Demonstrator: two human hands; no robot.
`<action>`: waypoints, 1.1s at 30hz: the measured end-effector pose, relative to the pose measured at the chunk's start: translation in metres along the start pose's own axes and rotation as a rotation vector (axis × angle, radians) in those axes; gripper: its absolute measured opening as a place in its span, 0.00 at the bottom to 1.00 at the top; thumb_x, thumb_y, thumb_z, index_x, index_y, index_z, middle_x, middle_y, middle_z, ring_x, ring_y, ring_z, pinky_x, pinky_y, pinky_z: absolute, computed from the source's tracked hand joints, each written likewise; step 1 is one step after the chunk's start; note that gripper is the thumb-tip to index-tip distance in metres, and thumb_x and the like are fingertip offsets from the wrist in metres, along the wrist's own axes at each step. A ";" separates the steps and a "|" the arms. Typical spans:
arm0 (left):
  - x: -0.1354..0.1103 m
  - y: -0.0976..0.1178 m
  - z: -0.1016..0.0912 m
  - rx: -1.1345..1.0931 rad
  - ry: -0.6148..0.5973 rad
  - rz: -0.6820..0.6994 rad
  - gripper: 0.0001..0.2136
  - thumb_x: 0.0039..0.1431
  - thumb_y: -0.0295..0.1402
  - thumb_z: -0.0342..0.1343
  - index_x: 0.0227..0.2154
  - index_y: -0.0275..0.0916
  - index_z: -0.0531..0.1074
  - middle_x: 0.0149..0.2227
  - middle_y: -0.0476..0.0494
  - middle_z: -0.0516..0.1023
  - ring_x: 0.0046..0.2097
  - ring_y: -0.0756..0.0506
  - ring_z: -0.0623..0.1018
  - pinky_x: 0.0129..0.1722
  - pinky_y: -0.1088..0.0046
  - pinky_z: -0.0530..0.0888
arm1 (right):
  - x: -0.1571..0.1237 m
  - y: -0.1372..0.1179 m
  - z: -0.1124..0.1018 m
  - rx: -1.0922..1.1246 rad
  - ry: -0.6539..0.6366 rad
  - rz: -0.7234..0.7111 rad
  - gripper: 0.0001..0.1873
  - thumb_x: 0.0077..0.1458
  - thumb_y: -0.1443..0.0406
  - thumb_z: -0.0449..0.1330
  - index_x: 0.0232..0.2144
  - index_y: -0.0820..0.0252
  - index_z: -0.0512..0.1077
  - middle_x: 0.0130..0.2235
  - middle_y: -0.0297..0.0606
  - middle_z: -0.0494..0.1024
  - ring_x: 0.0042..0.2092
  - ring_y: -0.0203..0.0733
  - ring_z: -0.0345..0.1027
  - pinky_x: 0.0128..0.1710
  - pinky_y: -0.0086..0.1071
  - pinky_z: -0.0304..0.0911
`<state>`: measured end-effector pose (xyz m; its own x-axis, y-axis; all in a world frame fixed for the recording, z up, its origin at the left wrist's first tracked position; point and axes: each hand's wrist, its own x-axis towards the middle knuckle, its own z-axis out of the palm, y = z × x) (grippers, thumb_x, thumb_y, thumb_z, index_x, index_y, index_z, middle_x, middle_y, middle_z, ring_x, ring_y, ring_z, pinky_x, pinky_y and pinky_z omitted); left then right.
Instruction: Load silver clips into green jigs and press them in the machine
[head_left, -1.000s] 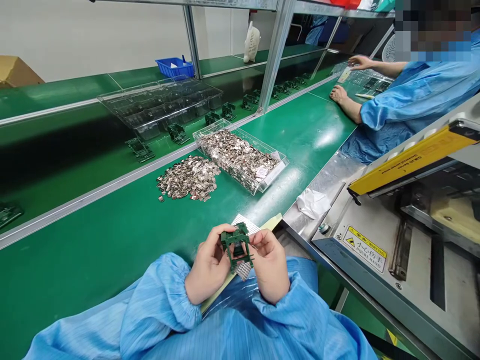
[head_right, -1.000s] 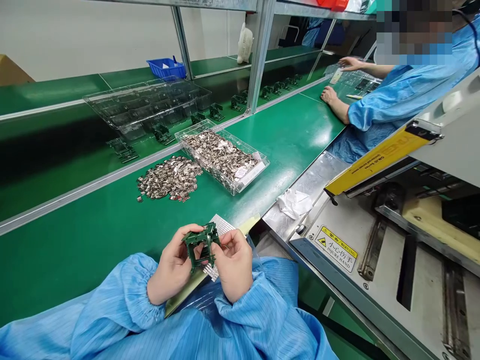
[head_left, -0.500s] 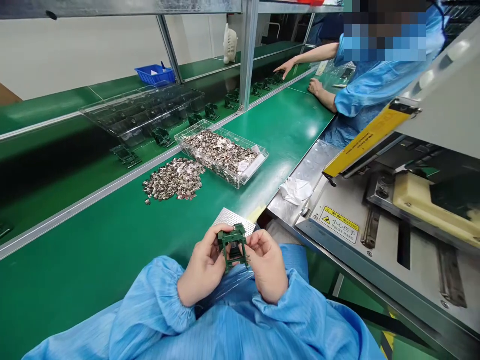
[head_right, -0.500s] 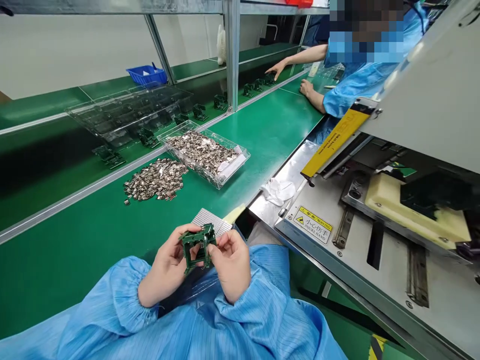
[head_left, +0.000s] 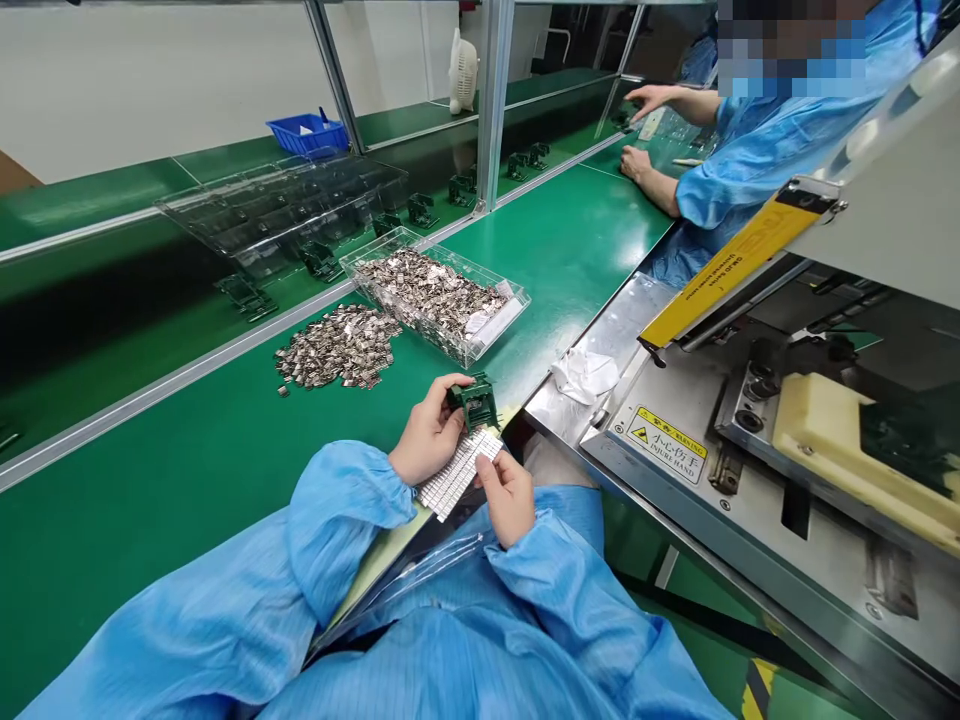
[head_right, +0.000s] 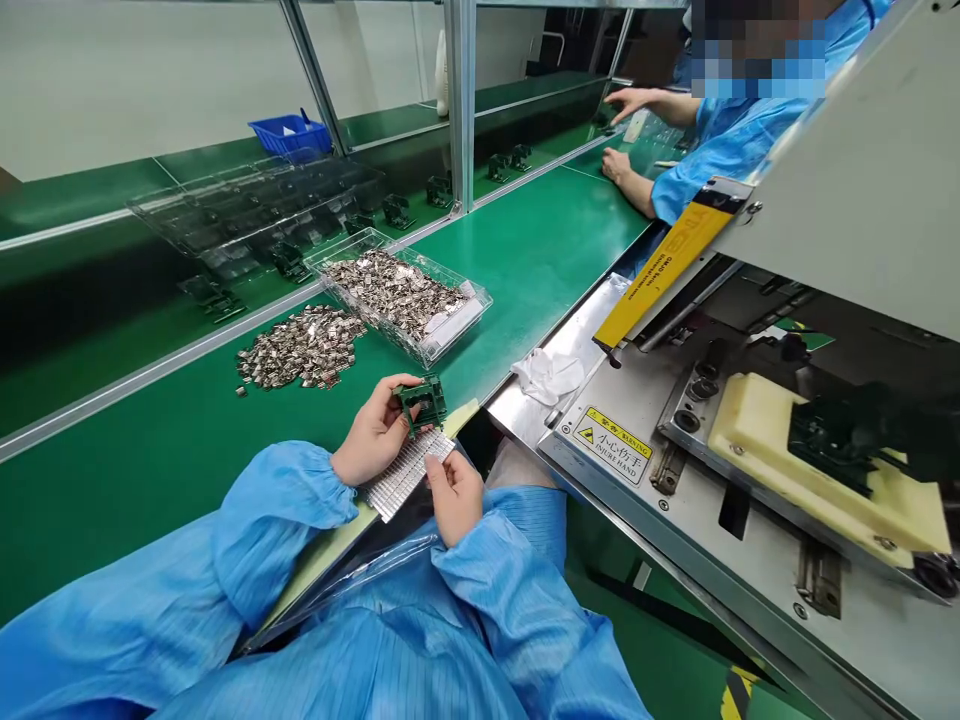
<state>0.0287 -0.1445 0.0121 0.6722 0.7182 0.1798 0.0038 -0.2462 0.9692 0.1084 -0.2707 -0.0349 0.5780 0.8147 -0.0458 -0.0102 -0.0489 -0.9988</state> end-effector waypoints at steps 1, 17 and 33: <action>0.001 0.000 0.000 -0.024 -0.003 -0.003 0.17 0.60 0.28 0.51 0.53 0.42 0.61 0.38 0.46 0.73 0.35 0.49 0.77 0.38 0.71 0.76 | 0.001 0.001 0.002 -0.012 0.020 -0.011 0.22 0.58 0.48 0.55 0.23 0.58 0.67 0.22 0.33 0.70 0.25 0.38 0.64 0.27 0.31 0.62; 0.002 -0.001 -0.003 -0.126 0.012 -0.065 0.16 0.61 0.30 0.52 0.52 0.43 0.62 0.36 0.47 0.72 0.32 0.50 0.76 0.34 0.73 0.76 | -0.002 0.039 -0.017 -0.592 -0.310 -0.099 0.15 0.56 0.63 0.54 0.19 0.58 0.67 0.23 0.39 0.74 0.27 0.42 0.69 0.30 0.32 0.61; -0.011 0.007 0.004 -0.240 0.085 0.067 0.15 0.64 0.37 0.51 0.52 0.41 0.62 0.40 0.43 0.72 0.35 0.49 0.74 0.37 0.72 0.74 | 0.031 -0.075 -0.026 -0.342 0.075 -0.574 0.06 0.58 0.69 0.60 0.36 0.55 0.76 0.36 0.37 0.72 0.39 0.40 0.68 0.39 0.35 0.66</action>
<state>0.0238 -0.1565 0.0161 0.6007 0.7598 0.2487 -0.2212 -0.1410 0.9650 0.1488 -0.2570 0.0389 0.4698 0.7243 0.5047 0.5676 0.1900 -0.8011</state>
